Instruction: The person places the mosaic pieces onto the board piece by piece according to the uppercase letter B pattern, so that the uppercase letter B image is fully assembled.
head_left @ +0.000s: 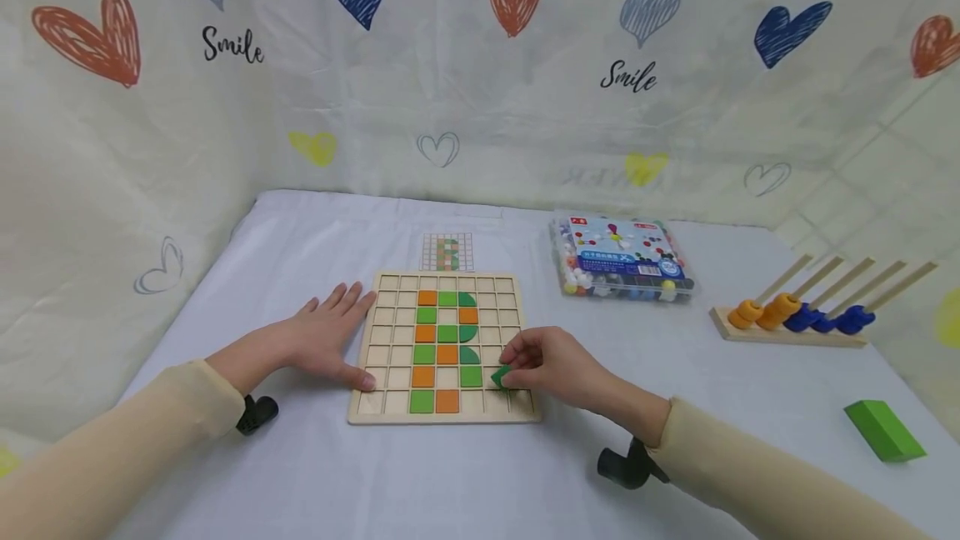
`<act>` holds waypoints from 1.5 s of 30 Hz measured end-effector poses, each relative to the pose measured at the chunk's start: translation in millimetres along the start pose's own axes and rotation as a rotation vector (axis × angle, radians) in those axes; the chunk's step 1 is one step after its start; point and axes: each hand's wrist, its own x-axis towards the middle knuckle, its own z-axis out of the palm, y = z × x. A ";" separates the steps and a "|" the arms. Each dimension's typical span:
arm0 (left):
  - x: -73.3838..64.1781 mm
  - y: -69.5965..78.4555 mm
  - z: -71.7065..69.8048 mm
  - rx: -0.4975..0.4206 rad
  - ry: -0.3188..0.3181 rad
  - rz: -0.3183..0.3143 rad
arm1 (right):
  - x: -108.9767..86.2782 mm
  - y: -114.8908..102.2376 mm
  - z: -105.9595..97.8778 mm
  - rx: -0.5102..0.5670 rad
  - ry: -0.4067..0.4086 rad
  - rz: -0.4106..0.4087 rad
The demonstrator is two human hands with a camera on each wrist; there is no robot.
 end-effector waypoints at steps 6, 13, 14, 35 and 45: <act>-0.4 0.0 -0.6 0.002 0.000 0.001 | 7.7 -10.2 11.6 0.000 -0.023 0.013; -2.0 0.4 -2.2 0.001 -0.002 0.005 | 10.7 -15.9 19.5 -0.033 -0.018 0.024; -2.2 0.4 -2.4 0.001 -0.003 0.005 | 10.6 -16.6 20.2 -0.035 -0.013 0.031; -1.3 -0.6 -1.3 0.002 0.000 0.006 | 2.5 -21.8 38.6 -0.087 0.012 0.056; -0.6 -2.6 -0.6 0.001 0.001 0.013 | 3.6 -22.8 43.1 -0.203 0.044 0.001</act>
